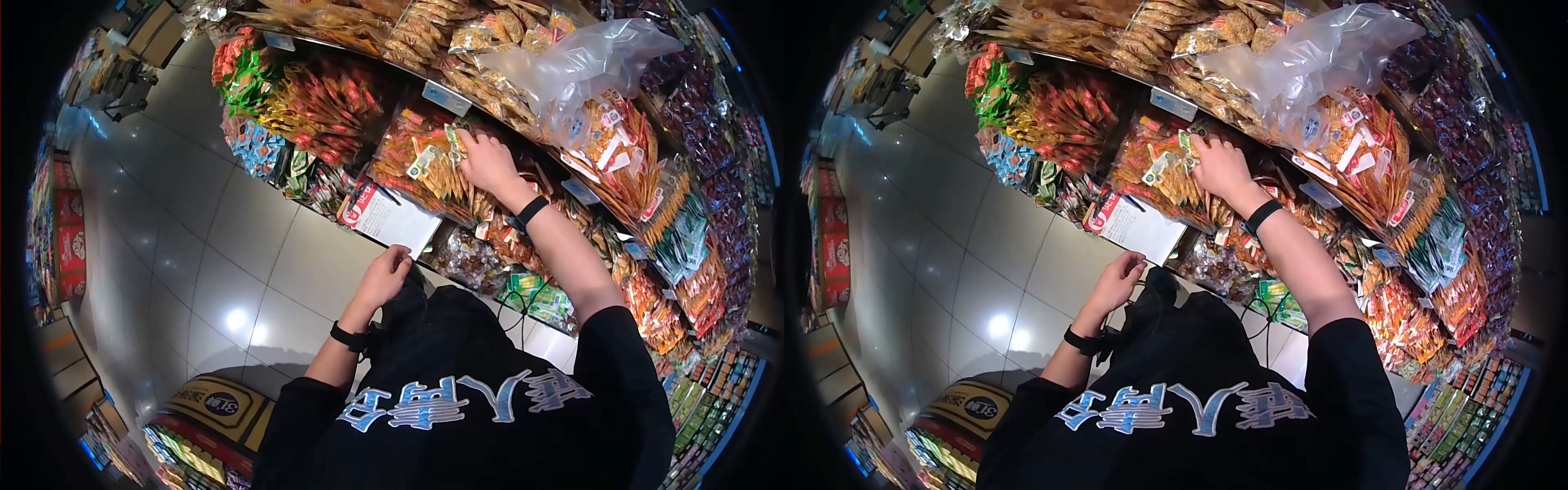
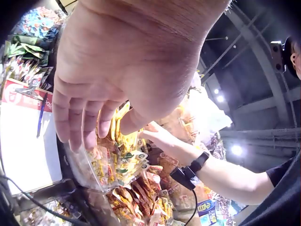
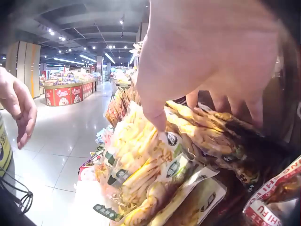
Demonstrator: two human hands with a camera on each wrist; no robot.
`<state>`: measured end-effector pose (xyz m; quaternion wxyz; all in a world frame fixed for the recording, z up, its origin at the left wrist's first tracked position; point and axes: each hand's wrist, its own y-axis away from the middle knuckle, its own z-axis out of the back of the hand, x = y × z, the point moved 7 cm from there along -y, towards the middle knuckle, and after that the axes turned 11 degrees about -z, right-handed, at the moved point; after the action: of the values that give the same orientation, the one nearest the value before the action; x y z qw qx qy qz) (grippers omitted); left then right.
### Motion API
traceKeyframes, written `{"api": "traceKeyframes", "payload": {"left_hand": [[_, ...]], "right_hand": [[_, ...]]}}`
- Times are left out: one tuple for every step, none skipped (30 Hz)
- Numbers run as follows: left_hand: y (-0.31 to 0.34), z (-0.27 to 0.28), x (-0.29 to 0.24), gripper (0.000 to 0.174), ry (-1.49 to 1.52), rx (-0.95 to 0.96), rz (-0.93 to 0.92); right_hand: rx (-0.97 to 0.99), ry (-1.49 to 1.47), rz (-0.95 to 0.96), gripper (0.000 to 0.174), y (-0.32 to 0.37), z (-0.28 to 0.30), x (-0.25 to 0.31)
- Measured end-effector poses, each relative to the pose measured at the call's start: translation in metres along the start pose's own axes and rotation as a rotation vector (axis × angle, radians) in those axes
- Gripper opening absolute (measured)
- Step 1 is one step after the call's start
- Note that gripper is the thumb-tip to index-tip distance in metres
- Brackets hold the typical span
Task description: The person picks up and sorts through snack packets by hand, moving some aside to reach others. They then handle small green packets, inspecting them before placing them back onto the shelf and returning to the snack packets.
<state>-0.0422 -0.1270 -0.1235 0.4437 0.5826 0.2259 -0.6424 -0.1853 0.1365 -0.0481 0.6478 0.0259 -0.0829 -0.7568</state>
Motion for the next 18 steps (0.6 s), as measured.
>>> {"api": "traceKeyframes", "payload": {"left_hand": [[-0.001, 0.002, -0.003, 0.029, -0.007, 0.001, -0.002], [-0.002, 0.003, -0.006, 0.029, -0.015, 0.001, -0.004], [-0.003, 0.004, -0.009, 0.029, -0.009, -0.001, -0.004], [-0.005, 0.006, -0.013, 0.029, -0.005, -0.003, -0.005], [-0.007, 0.006, -0.017, 0.029, -0.002, -0.005, -0.005], [-0.008, 0.006, -0.018, 0.029, 0.012, -0.011, -0.012], [-0.009, 0.006, -0.018, 0.028, 0.026, -0.017, -0.018], [-0.010, 0.005, -0.020, 0.028, 0.040, -0.023, -0.026], [-0.011, 0.006, -0.025, 0.028, 0.042, -0.033, -0.044], [-0.011, 0.005, -0.032, 0.028, 0.046, -0.042, -0.063], [-0.012, 0.004, -0.037, 0.029, 0.051, -0.050, -0.081], [-0.015, 0.004, -0.043, 0.029, 0.043, -0.100, -0.132], [-0.019, 0.004, -0.048, 0.029, 0.037, -0.149, -0.180], [-0.022, 0.003, -0.055, 0.029, 0.031, -0.196, -0.227], [-0.027, 0.001, -0.068, 0.030, 0.044, -0.222, -0.284], [-0.032, -0.002, -0.086, 0.030, 0.073, -0.219, -0.332], [-0.038, -0.009, -0.100, 0.034, 0.162, -0.167, -0.319], [-0.044, -0.021, -0.112, 0.037, 0.252, -0.112, -0.304]], "right_hand": [[-0.005, 0.006, 0.001, 0.061, -0.002, 0.001, 0.000], [-0.010, 0.012, 0.002, 0.057, -0.004, 0.001, -0.001], [-0.028, 0.017, 0.011, 0.054, -0.007, -0.002, -0.004], [-0.047, 0.022, 0.018, 0.052, -0.013, -0.005, -0.006], [-0.065, 0.025, 0.026, 0.049, -0.016, -0.008, -0.010], [-0.092, -0.011, 0.033, 0.049, -0.013, -0.001, -0.011], [-0.120, -0.047, 0.041, 0.048, -0.009, 0.006, -0.012], [-0.148, -0.083, 0.048, 0.047, -0.004, 0.013, -0.014], [-0.274, -0.169, 0.140, 0.046, 0.007, 0.026, -0.011], [-0.402, -0.252, 0.232, 0.045, 0.022, 0.039, -0.009], [-0.528, -0.333, 0.324, 0.045, 0.042, 0.052, -0.009], [-0.546, -0.413, 0.320, 0.045, 0.060, 0.063, -0.007], [-0.514, -0.546, 0.291, 0.043, 0.077, 0.072, -0.007], [-0.479, -0.681, 0.259, 0.041, 0.095, 0.080, -0.008], [-0.244, -0.872, 0.089, 0.037, 0.107, 0.080, -0.015], [-0.001, -1.051, -0.083, 0.033, 0.121, 0.070, -0.022], [-0.083, -1.225, -0.051, 0.027, 0.133, 0.063, -0.032], [-0.067, -1.552, -0.013, 0.028, 0.146, 0.076, -0.029]]}}
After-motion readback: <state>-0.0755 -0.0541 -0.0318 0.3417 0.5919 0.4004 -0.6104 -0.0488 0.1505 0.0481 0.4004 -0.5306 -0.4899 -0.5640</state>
